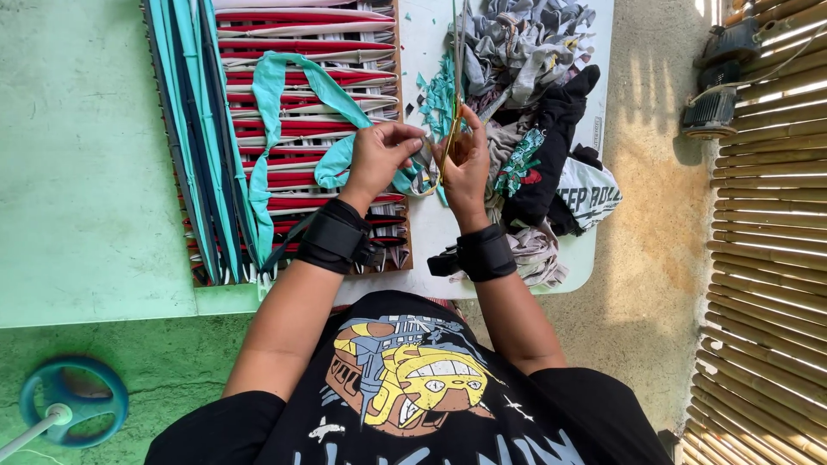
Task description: Manually weaving fabric strips onto a spiked frame to create a rug.
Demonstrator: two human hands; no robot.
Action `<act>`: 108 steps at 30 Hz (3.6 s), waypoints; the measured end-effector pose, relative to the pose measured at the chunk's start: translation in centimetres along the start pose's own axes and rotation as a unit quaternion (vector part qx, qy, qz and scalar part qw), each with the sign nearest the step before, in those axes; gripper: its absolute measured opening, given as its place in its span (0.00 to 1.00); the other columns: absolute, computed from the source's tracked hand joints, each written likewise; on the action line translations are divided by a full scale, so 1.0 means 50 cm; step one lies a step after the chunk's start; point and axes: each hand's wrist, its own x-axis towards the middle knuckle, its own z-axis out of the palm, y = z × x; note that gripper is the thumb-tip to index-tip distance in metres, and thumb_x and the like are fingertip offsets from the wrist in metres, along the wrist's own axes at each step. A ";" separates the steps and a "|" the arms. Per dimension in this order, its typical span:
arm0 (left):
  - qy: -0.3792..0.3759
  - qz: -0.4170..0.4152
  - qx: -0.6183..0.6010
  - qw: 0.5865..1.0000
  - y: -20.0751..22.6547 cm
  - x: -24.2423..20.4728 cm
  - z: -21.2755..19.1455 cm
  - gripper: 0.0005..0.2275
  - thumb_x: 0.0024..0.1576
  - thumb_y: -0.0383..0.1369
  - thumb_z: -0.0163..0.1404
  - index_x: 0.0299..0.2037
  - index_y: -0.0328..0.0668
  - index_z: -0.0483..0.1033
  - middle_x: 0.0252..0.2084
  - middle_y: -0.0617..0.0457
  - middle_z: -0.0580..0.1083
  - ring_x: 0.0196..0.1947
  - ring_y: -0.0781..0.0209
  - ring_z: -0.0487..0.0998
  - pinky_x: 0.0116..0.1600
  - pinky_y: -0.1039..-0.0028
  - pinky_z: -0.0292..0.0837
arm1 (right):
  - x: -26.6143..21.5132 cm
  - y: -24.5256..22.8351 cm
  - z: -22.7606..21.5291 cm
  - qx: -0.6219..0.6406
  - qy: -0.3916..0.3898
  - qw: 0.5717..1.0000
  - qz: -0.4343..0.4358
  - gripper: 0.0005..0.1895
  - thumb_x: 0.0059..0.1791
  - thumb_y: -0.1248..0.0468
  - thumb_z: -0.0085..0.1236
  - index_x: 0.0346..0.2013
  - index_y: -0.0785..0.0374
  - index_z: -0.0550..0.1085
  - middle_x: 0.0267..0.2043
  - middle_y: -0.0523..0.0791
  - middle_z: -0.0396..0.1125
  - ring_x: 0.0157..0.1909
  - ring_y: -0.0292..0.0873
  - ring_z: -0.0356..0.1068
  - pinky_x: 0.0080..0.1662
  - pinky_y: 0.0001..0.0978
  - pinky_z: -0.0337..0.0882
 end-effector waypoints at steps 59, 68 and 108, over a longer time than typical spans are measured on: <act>0.195 -0.238 0.474 0.825 -0.096 -0.213 -0.523 0.37 0.52 0.47 0.62 0.72 0.66 0.58 0.79 0.42 0.40 0.75 0.25 0.35 0.71 0.33 0.36 | -0.061 0.168 -0.002 -0.597 -0.020 0.802 0.008 0.09 0.45 0.67 0.60 0.39 0.64 0.73 0.44 0.60 0.68 0.44 0.65 0.69 0.45 0.54 0.71; 0.049 -0.237 0.542 0.805 -0.139 -0.194 -0.597 0.41 0.52 0.49 0.61 0.75 0.58 0.53 0.76 0.30 0.41 0.74 0.26 0.44 0.73 0.35 0.38 | -0.189 0.283 -0.008 -0.624 -0.080 0.765 0.140 0.25 0.43 0.70 0.52 0.54 0.59 0.76 0.45 0.61 0.70 0.49 0.65 0.70 0.52 0.54 0.70; 0.036 -0.147 0.585 0.797 -0.049 -0.191 -0.675 0.20 0.51 0.43 0.64 0.55 0.60 0.81 0.49 0.50 0.80 0.50 0.47 0.79 0.54 0.57 0.75 | -0.183 0.319 -0.045 -0.615 -0.162 0.731 0.247 0.24 0.42 0.69 0.54 0.51 0.49 0.81 0.48 0.57 0.73 0.52 0.60 0.73 0.56 0.44 0.71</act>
